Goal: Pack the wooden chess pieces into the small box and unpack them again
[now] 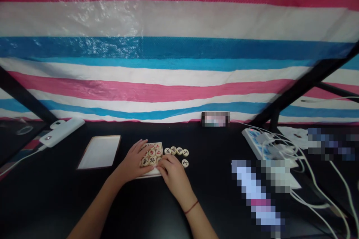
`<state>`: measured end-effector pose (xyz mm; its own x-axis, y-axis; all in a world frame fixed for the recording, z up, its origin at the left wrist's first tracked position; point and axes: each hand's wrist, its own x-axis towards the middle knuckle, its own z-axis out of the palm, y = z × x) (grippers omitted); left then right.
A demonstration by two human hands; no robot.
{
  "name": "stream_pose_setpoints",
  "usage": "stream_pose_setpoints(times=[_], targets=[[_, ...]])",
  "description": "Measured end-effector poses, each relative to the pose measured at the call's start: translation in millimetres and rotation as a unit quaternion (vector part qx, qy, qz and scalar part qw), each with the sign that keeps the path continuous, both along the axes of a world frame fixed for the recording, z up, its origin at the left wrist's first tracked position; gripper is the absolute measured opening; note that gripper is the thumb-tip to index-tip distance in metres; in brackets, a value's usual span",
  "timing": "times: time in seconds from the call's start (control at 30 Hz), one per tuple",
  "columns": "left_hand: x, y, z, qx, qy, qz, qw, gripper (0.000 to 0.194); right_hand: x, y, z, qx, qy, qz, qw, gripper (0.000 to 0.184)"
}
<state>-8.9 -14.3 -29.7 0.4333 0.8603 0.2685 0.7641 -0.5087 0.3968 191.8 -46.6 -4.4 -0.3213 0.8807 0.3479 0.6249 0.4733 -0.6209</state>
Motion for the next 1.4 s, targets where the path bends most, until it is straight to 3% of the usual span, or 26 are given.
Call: stream_pose_setpoints(times=[0.17, 0.3, 0.37, 0.5, 0.7, 0.9, 1.0, 1.1, 1.2, 1.3, 1.4], targets=[[0.3, 1.3, -4.4, 0.002, -0.011, 0.007, 1.000, 0.066, 10.7, -5.3, 0.5, 0.026, 0.021, -0.036, 0.999, 0.017], [2.2, 0.8, -4.2, -0.006, -0.001, 0.013, 1.000, 0.066, 35.2, -14.8, -12.1, 0.024, 0.013, -0.211, 0.977, 0.021], [3.9, -0.4, -2.9, -0.010, 0.007, 0.020, 1.000, 0.068, 46.2, -19.0, -22.3, 0.014, -0.028, -0.260, 0.965, 0.025], [7.1, -2.4, -1.3, -0.017, 0.019, 0.035, 0.999, 0.071, 56.2, -19.8, -34.2, -0.008, -0.039, -0.256, 0.966, 0.025], [5.3, -0.9, -4.1, -0.010, 0.007, 0.020, 1.000, 0.071, 65.4, 3.6, -25.6, 0.052, -0.022, -0.292, 0.955, 0.028], [2.8, -0.4, -7.3, 0.003, -0.003, 0.025, 1.000, 0.069, 71.7, 17.2, -28.6, 0.053, -0.078, -0.249, 0.964, 0.022], [2.3, -0.7, -5.6, 0.006, -0.010, 0.026, 1.000, 0.066, 63.4, 16.4, -21.8, 0.094, -0.078, -0.234, 0.964, 0.024], [1.5, -0.6, -3.1, 0.010, -0.014, 0.031, 0.999, 0.064, 47.7, 20.8, -6.5, 0.107, -0.111, -0.130, 0.979, 0.032], [-0.6, 0.1, -0.9, 0.024, -0.021, 0.031, 0.999, 0.063, 32.2, 32.1, 5.9, 0.056, -0.167, -0.006, 0.984, 0.044], [-4.8, -0.6, 3.0, 0.047, -0.035, 0.030, 0.998, 0.060, 23.3, 44.4, 8.8, 0.012, -0.202, 0.037, 0.979, 0.043], [-11.4, -4.6, 10.3, 0.069, -0.052, 0.013, 0.996, 0.052, 20.6, 52.1, 6.5, 0.015, -0.226, 0.036, 0.973, 0.037]])
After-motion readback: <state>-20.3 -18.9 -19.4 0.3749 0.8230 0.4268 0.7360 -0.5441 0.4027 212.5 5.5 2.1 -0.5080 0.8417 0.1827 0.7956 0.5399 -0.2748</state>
